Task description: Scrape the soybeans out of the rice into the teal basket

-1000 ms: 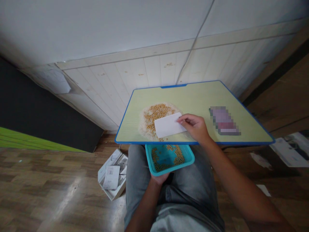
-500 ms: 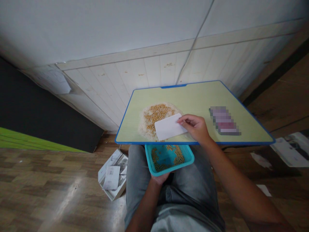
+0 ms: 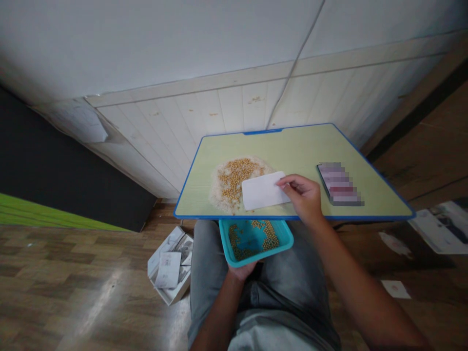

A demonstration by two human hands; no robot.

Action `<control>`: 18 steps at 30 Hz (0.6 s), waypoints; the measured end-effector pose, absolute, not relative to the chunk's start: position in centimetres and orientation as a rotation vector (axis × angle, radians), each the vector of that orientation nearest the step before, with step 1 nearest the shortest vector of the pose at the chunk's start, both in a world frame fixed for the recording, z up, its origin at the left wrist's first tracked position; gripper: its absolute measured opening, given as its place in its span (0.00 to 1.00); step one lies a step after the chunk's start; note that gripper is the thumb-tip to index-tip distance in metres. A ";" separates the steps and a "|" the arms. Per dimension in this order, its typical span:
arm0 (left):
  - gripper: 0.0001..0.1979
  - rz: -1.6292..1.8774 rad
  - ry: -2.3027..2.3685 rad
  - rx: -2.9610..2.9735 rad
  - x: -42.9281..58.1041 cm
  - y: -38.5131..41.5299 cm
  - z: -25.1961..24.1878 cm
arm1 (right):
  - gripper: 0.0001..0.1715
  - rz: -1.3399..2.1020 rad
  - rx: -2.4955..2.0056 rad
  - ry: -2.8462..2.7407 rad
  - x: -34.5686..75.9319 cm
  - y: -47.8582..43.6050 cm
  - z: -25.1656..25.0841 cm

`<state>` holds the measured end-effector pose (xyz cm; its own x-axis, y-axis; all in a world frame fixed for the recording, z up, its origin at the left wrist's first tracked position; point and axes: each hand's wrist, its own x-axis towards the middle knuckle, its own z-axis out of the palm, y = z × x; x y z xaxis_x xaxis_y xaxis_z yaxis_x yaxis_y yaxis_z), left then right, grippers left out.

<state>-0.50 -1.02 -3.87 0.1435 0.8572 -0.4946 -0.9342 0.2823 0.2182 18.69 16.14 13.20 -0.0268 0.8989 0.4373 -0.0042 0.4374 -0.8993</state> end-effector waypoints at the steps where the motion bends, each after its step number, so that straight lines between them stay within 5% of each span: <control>1: 0.38 1.315 0.623 -0.205 -0.4 -1.0 -3.8 | 0.09 0.875 -0.870 -1.400 18.8 15.9 13.0; 18: 0.36 1.316 0.700 -0.173 0.9 -0.7 1.2 | 0.11 0.932 -0.844 -1.413 19.1 15.2 12.0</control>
<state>0.87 -0.69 1.23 0.0822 0.8249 -0.5592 -0.9247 0.2723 0.2659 19.06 15.16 11.97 -0.0533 0.9061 0.4197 -0.0295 0.4187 -0.9076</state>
